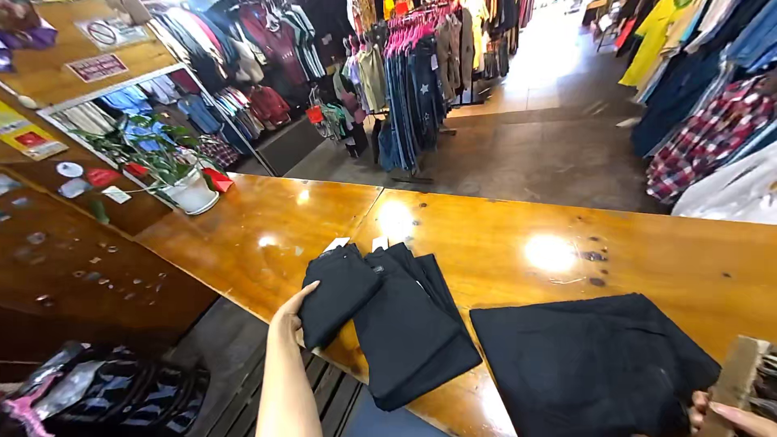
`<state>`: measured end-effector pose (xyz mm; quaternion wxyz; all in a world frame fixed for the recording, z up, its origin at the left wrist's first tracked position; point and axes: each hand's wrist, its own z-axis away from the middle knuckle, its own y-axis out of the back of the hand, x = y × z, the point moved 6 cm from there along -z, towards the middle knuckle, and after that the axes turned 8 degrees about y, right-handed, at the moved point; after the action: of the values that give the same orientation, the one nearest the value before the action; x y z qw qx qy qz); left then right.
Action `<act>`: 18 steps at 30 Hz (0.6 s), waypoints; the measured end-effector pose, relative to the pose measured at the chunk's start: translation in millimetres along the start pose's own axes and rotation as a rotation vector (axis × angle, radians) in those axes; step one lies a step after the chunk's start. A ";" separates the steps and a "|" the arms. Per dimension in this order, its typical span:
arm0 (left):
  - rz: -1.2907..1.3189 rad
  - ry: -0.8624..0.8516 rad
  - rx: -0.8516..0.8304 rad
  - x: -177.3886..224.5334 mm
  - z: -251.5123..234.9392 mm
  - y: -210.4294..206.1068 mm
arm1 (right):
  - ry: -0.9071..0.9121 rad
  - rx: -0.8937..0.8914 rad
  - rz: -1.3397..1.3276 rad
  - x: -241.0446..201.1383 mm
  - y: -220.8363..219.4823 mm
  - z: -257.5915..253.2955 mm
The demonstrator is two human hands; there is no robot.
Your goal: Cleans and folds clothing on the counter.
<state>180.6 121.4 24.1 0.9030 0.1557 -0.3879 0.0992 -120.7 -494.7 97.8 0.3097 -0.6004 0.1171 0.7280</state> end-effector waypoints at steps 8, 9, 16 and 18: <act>0.281 -0.117 -0.179 1.1 27.5 -28.2 | 0.041 0.046 0.062 18.6 21.9 8.8; 0.289 -0.188 -0.176 8.9 41.3 -29.2 | 0.029 0.061 0.042 21.8 23.7 7.7; 0.481 -0.460 -0.296 36.3 152.7 -46.1 | -0.031 -0.136 -0.149 42.3 7.4 -14.6; 0.374 -0.402 -0.280 8.8 157.5 -58.5 | -0.083 -0.251 -0.109 44.1 -25.2 -17.6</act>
<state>98.6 11.0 121.1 0.7871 -0.0279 -0.5904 0.1764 -95.6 -470.9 56.6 0.2758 -0.6092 -0.0208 0.7432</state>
